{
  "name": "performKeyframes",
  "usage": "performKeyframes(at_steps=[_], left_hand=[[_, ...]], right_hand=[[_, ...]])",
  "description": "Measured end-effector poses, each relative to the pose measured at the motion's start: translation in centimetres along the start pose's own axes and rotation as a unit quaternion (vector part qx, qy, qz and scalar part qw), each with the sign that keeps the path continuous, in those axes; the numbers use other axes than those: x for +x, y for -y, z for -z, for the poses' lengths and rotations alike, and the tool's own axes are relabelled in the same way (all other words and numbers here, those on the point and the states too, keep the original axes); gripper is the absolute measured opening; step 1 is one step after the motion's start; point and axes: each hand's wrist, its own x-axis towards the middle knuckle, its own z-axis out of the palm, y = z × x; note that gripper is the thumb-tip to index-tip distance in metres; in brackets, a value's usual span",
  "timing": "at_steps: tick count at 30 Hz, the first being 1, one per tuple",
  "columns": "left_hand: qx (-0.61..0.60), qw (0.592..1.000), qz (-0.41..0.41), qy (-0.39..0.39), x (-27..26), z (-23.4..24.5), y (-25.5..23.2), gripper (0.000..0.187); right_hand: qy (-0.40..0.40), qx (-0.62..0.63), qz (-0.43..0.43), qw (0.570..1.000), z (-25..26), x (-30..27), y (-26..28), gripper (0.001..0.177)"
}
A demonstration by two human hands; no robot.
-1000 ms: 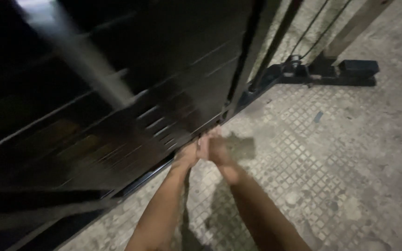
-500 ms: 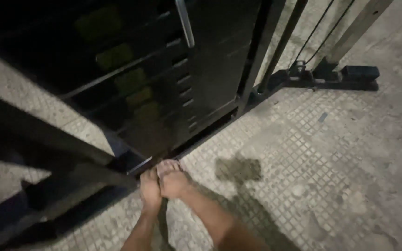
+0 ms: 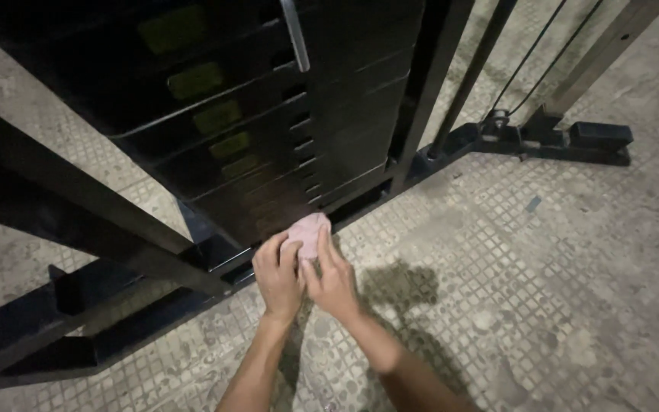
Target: The recorder uses a cloth to wipe down the base and frame of a gym cable machine.
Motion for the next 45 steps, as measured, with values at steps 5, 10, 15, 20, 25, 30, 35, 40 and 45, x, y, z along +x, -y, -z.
performKeyframes(at_steps=[5, 10, 15, 20, 25, 30, 35, 40, 45], left_hand=[[0.026, 0.997, 0.025, 0.064, -0.2, -1.7, 1.8, 0.037], [0.121, 0.975, -0.031, 0.183, -0.6, -7.3, 4.4, 0.053], [0.07, 0.977, 0.0, 0.202, 1.0, -16.4, 10.1, 0.038], [0.042, 0.982, -0.013, 0.183, 1.3, -12.4, 7.3, 0.04], [0.13, 0.924, 0.037, 0.359, 0.4, -13.4, 7.1, 0.044], [0.103, 0.923, 0.08, 0.362, 2.5, -13.2, 7.4, 0.034], [0.157, 0.936, -0.013, 0.316, 0.1, -11.5, 9.6, 0.035], [0.036, 0.893, 0.06, 0.444, -0.9, -11.5, 9.8, 0.016], [0.007, 0.93, 0.103, 0.353, 4.6, -6.9, 3.3, 0.026]], right_hand=[[0.025, -0.155, 0.09, 0.983, -1.5, 4.9, -4.0, 0.047], [0.134, -0.248, 0.125, 0.951, -0.7, 7.5, -6.8, 0.025], [0.096, -0.189, 0.131, 0.969, 1.8, 7.7, -6.9, 0.037], [0.13, -0.17, 0.099, 0.972, 2.3, 7.5, -6.9, 0.029], [0.099, -0.203, 0.173, 0.959, 2.5, 7.6, -8.0, 0.042], [0.206, -0.245, 0.133, 0.938, 2.5, 9.3, -9.6, 0.04], [0.185, -0.271, 0.173, 0.929, 1.8, 10.4, -5.1, 0.067], [0.275, -0.304, 0.061, 0.91, 2.2, 7.8, -4.1, 0.044], [0.31, -0.357, 0.051, 0.88, 7.0, 5.5, -8.2, 0.075]])
